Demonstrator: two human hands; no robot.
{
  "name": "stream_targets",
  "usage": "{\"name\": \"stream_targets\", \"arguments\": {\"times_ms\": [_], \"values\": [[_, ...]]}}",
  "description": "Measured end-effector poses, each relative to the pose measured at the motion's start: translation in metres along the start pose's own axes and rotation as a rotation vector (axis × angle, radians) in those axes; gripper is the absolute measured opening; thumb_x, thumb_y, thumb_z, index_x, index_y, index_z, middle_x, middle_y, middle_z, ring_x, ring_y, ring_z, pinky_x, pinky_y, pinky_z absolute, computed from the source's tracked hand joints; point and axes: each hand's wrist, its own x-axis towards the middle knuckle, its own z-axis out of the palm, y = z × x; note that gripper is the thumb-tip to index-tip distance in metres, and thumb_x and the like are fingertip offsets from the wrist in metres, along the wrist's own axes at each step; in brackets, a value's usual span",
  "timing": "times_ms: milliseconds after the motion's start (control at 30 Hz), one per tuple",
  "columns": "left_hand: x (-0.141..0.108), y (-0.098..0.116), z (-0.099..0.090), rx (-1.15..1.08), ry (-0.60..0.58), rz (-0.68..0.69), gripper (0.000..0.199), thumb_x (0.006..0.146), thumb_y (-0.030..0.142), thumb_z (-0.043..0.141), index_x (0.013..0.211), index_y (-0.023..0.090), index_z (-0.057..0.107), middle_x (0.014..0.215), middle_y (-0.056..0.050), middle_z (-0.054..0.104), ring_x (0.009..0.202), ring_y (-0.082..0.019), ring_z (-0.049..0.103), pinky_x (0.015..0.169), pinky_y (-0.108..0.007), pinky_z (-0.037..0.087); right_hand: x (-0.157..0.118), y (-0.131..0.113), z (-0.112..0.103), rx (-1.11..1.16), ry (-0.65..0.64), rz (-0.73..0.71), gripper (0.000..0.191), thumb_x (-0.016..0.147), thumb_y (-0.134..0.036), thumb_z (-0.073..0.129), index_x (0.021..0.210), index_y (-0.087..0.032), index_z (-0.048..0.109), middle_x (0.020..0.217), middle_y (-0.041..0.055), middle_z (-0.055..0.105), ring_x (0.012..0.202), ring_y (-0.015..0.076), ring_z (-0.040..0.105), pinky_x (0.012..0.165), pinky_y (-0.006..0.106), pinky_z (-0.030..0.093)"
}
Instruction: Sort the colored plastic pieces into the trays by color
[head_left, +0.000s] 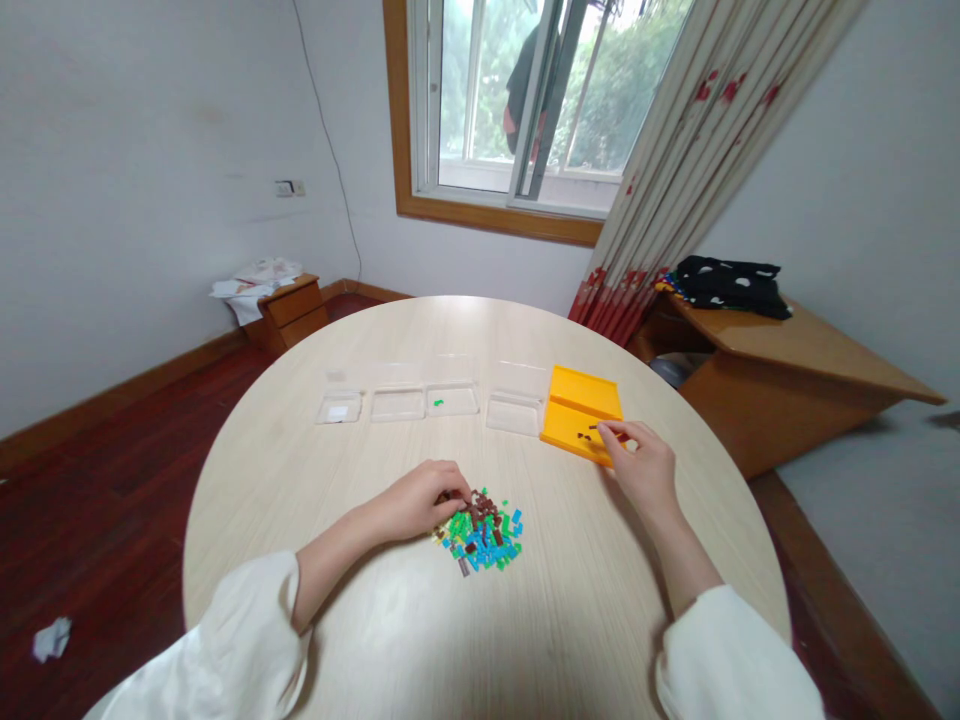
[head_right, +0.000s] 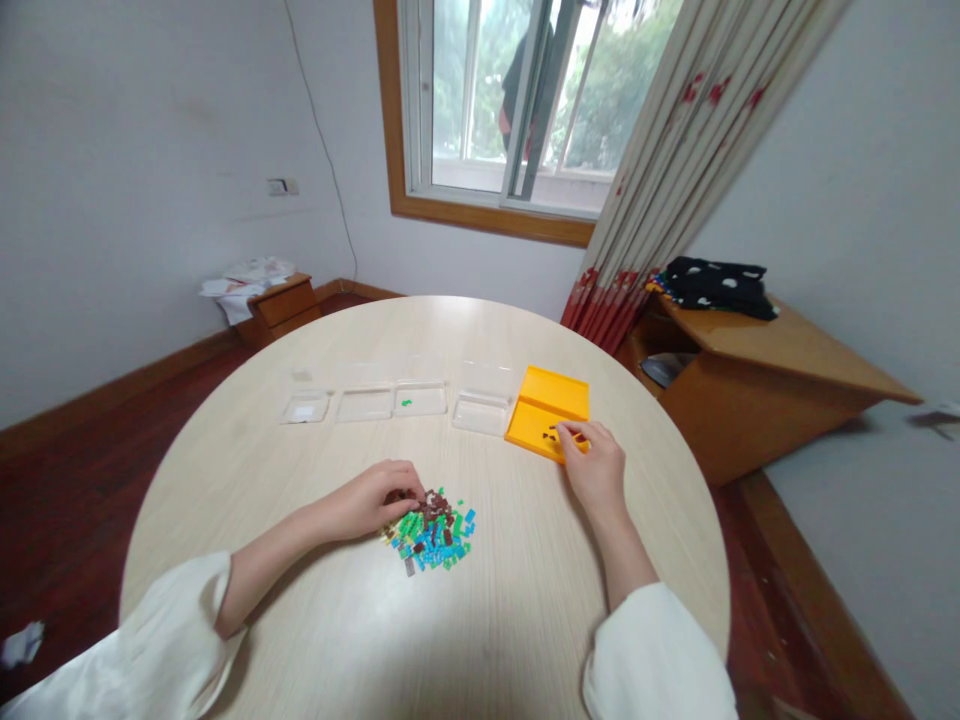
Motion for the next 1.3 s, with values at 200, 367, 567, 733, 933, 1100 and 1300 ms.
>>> {"name": "stream_targets", "arguments": {"times_ms": [200,367,567,733,933,1100,1300], "values": [[0.001,0.002,0.0,0.039,0.0,0.002,0.016,0.084,0.013,0.048,0.076,0.016,0.062,0.076,-0.003,0.061,0.074,-0.015,0.053,0.073,-0.027,0.041,-0.002,0.004,0.005,-0.014,-0.01,-0.003,0.037,0.081,-0.048,0.05,0.079,-0.017,0.069,0.082,0.0101,0.068,0.078,0.0232,0.061,0.074,0.04,0.047],[0.003,0.004,0.0,-0.031,0.088,-0.082,0.013,0.08,0.013,0.049,0.074,0.016,0.06,0.076,-0.003,0.058,0.071,-0.014,0.052,0.069,-0.027,0.04,-0.011,-0.022,0.011,0.067,-0.077,-0.075,0.026,0.082,-0.038,0.052,0.08,-0.018,0.068,0.082,0.0088,0.068,0.079,0.0226,0.061,0.072,0.038,0.048],[0.011,-0.001,0.003,-0.593,0.331,-0.347,0.015,0.074,0.03,0.058,0.073,0.015,0.055,0.066,-0.001,0.057,0.058,-0.011,0.049,0.057,-0.025,0.038,-0.045,-0.092,0.029,0.252,-0.32,-0.28,0.014,0.086,-0.023,0.053,0.088,-0.021,0.067,0.081,0.006,0.065,0.079,0.0199,0.058,0.073,0.036,0.047],[0.013,0.004,0.005,-0.877,0.356,-0.399,0.034,0.061,0.041,0.073,0.07,0.013,0.058,0.06,0.001,0.057,0.053,-0.009,0.048,0.054,-0.023,0.036,-0.067,-0.12,0.041,0.286,-0.374,-0.375,0.016,0.085,-0.021,0.056,0.097,-0.023,0.068,0.079,0.005,0.063,0.078,0.02,0.055,0.071,0.035,0.045],[0.012,0.011,0.01,-0.972,0.352,-0.43,0.039,0.053,0.041,0.08,0.066,0.012,0.059,0.06,-0.001,0.062,0.054,-0.009,0.052,0.056,-0.022,0.037,-0.067,-0.116,0.043,0.264,-0.339,-0.39,0.014,0.086,-0.022,0.056,0.093,-0.022,0.068,0.077,0.005,0.063,0.076,0.0195,0.055,0.069,0.035,0.043],[0.012,0.012,0.011,-0.969,0.332,-0.419,0.039,0.054,0.043,0.08,0.066,0.012,0.059,0.056,0.001,0.061,0.053,-0.009,0.052,0.056,-0.022,0.039,-0.068,-0.121,0.043,0.269,-0.341,-0.444,0.008,0.085,-0.021,0.058,0.087,-0.02,0.065,0.074,0.0036,0.062,0.074,0.0183,0.054,0.066,0.033,0.043],[0.01,0.005,0.006,-0.66,0.344,-0.376,0.022,0.074,0.034,0.064,0.079,0.012,0.064,0.069,-0.003,0.064,0.061,-0.012,0.054,0.06,-0.024,0.04,-0.046,-0.104,0.028,0.24,-0.212,-0.42,0.005,0.084,-0.019,0.057,0.084,-0.02,0.062,0.08,0.0043,0.064,0.077,0.0187,0.057,0.072,0.034,0.044]]}}
